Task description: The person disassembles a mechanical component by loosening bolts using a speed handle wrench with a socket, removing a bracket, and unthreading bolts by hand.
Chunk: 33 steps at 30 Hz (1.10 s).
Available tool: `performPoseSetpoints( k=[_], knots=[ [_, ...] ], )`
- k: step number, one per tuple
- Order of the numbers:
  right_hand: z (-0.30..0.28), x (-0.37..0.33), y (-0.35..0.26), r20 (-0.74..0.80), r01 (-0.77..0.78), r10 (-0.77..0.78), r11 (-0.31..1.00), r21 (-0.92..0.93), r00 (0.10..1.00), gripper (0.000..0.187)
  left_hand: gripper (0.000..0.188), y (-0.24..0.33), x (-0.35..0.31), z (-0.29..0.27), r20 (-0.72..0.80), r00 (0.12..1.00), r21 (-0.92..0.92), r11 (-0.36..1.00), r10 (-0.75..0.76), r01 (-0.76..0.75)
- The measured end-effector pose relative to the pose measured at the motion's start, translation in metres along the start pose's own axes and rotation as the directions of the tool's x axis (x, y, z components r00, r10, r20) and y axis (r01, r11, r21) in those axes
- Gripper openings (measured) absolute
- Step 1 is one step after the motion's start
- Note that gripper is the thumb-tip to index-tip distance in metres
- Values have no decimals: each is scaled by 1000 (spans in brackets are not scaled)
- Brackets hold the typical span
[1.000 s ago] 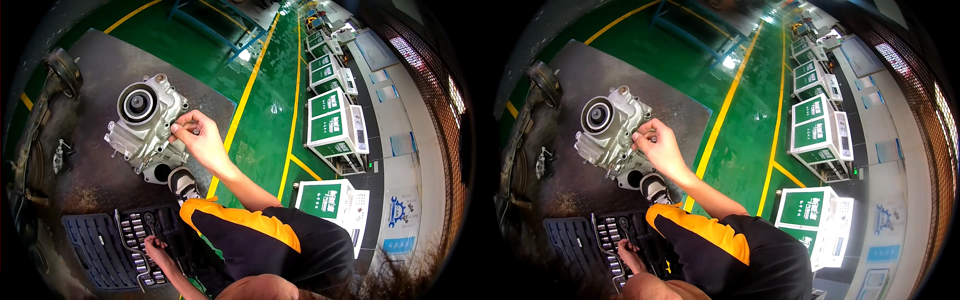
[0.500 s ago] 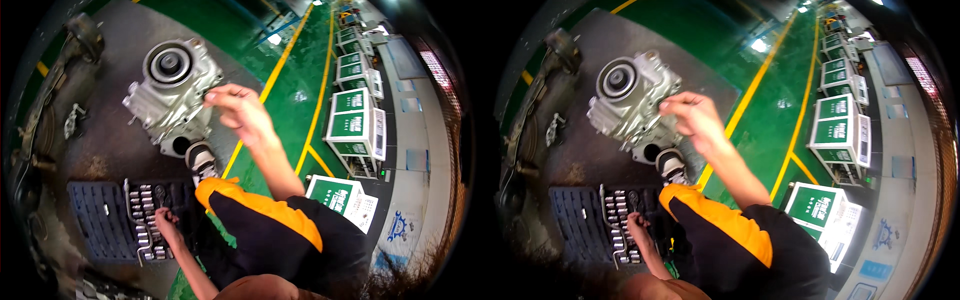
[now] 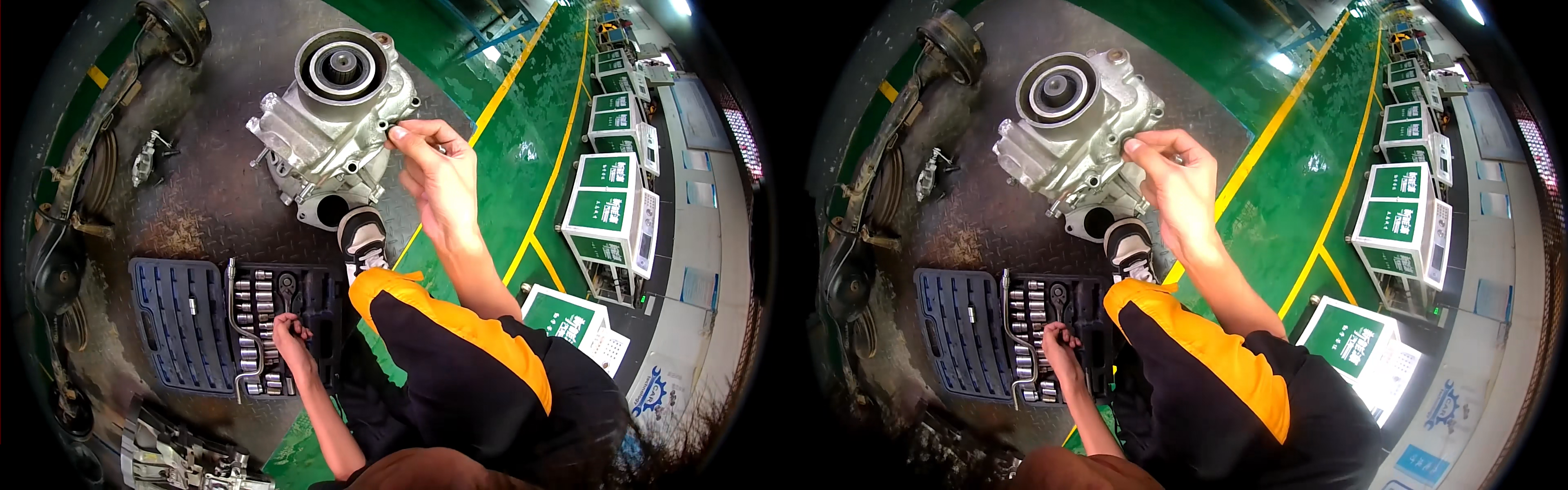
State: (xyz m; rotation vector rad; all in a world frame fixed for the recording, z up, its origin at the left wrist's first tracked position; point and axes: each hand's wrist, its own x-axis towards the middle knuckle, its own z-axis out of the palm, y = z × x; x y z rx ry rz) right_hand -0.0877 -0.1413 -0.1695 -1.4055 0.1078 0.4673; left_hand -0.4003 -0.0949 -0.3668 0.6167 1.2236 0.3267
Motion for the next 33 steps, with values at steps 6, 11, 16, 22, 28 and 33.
performPoseSetpoints(
  k=[6, 11, 16, 22, 28, 33],
  knots=[
    [-11, 18, -11, 101, 98, -67, 933, -345, 993, 13, 18, 1, -2, 7, 1, 1000, 15, 1000, -12, 12],
    [-6, 10, 5, 35, 194, -192, 940, -280, 981, 20, 20, -3, 1, 6, 52, 999, 61, 998, -1, -2],
    [-8, 10, -5, 29, 90, -86, 971, -220, 996, 16, 19, -4, 1, 8, 43, 999, 81, 997, 1, -5],
    [-18, 14, -5, 99, 251, -230, 897, -363, 968, 15, 19, -5, 0, 12, 48, 999, 54, 998, -15, 13],
    [-10, 11, 9, 71, 245, -235, 908, -339, 969, 18, 19, 3, -2, 12, 18, 1000, 41, 999, -11, 10],
    [-10, 11, 7, 80, 175, -160, 952, -251, 984, 18, 18, 0, 1, 15, 14, 1000, 30, 999, -13, 12]
  ],
)
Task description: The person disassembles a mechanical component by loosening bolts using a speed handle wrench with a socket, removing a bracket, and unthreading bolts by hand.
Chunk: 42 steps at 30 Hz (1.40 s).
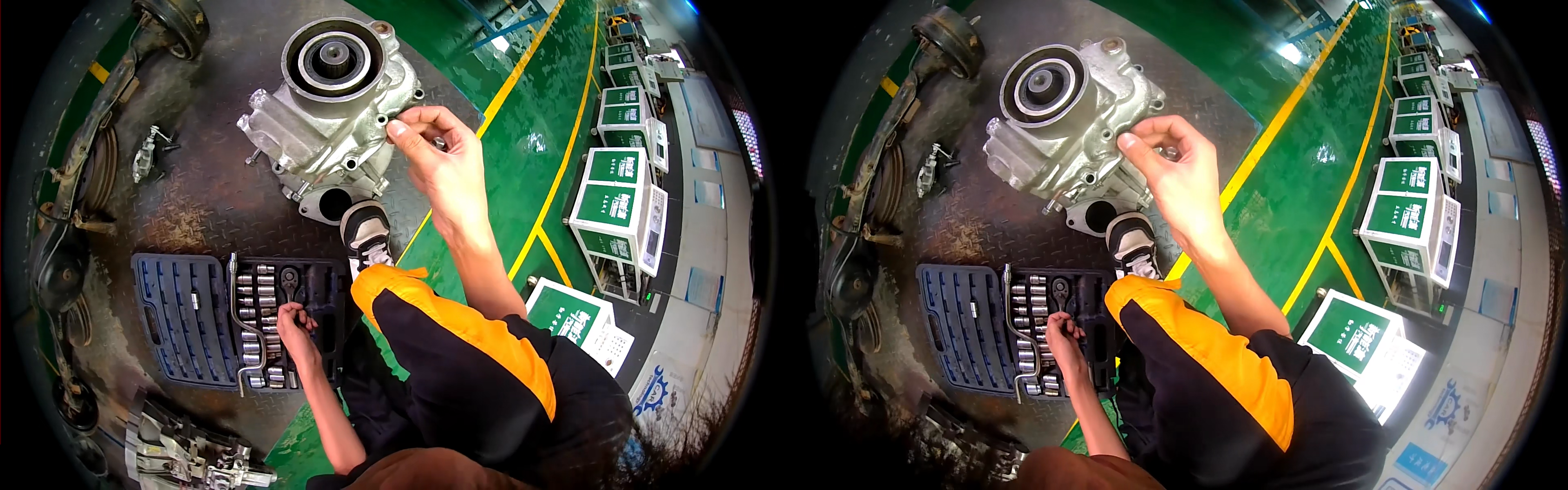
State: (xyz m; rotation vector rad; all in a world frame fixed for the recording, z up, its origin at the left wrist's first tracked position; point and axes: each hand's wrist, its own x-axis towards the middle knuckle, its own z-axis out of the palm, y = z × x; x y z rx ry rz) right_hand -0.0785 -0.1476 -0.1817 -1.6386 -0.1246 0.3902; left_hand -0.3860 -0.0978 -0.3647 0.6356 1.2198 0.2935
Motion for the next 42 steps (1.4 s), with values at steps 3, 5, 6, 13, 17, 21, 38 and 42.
performPoseSetpoints(
  k=[3, 5, 6, 13, 17, 21, 38, 42],
  knots=[
    [0, 0, -9, -16, 15, -17, 994, -108, 1000, 16, 17, 1, 2, 4, -2, 1000, -16, 1000, 22, -22],
    [-8, 3, -13, 21, -124, 124, 992, 27, 992, 12, 16, -4, 2, -1, 16, 1000, -21, 1000, -9, 9],
    [-9, 5, -16, 76, -235, 226, 962, 138, 971, 11, 16, -3, 2, -2, 13, 1000, -26, 1000, -4, 4],
    [-14, 0, -19, 53, -136, 132, 988, 78, 990, 12, 19, -10, 1, 6, 60, 998, -9, 1000, -21, 21],
    [1, -2, 8, -22, 154, -158, 980, -126, 987, 19, 20, -10, 4, -12, 22, 1000, 21, 1000, -11, 10],
    [7, -7, 4, -63, 75, -78, 996, -53, 995, 23, 19, -8, 3, -2, 44, 999, 6, 1000, -25, 25],
    [6, -3, 1, -155, 103, -104, 995, -14, 982, 15, 17, -8, 5, -5, 55, 998, 0, 1000, -11, 11],
    [10, -9, 3, -94, 81, -86, 995, -60, 992, 15, 17, -11, 5, -7, 58, 998, 0, 1000, -18, 18]
  ],
)
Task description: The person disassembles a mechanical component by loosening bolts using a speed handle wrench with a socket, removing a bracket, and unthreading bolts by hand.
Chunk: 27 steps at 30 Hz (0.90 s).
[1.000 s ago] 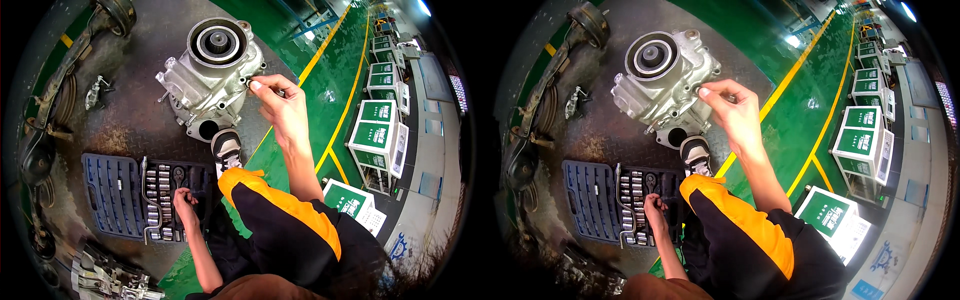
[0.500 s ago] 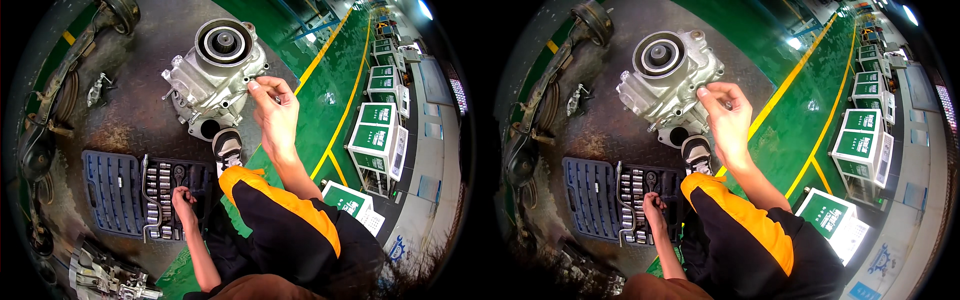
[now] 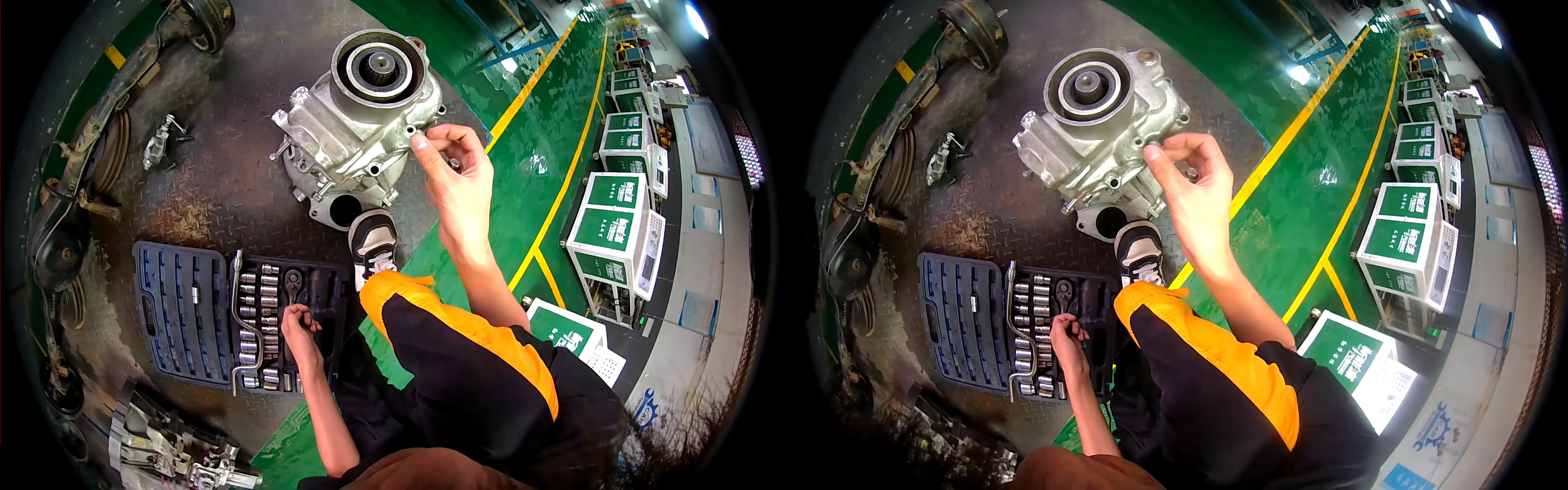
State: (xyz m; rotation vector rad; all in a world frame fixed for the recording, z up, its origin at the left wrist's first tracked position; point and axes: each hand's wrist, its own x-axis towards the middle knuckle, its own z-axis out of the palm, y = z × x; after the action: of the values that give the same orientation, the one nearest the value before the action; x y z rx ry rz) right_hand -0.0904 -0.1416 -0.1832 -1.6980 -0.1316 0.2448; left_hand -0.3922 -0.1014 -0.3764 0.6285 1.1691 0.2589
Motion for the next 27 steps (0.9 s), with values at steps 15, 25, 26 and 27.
performPoseSetpoints(
  k=[15, 25, 26, 27],
  knots=[
    [-6, 4, -9, 40, -8, 10, 998, -56, 999, 13, 17, 4, -3, -7, -26, 1000, -22, 1000, 18, -18],
    [-3, 9, -10, 104, -268, 251, 941, 205, 962, 12, 17, 4, -6, -10, -42, 999, -13, 1000, -2, 1],
    [-10, 12, -16, 134, -284, 260, 934, 216, 956, 12, 17, 3, -6, -5, -20, 1000, -13, 1000, -11, 10],
    [-13, 14, -21, 126, -270, 249, 942, 200, 960, 12, 17, 3, -6, 0, -6, 1000, -17, 1000, -15, 14]
  ],
)
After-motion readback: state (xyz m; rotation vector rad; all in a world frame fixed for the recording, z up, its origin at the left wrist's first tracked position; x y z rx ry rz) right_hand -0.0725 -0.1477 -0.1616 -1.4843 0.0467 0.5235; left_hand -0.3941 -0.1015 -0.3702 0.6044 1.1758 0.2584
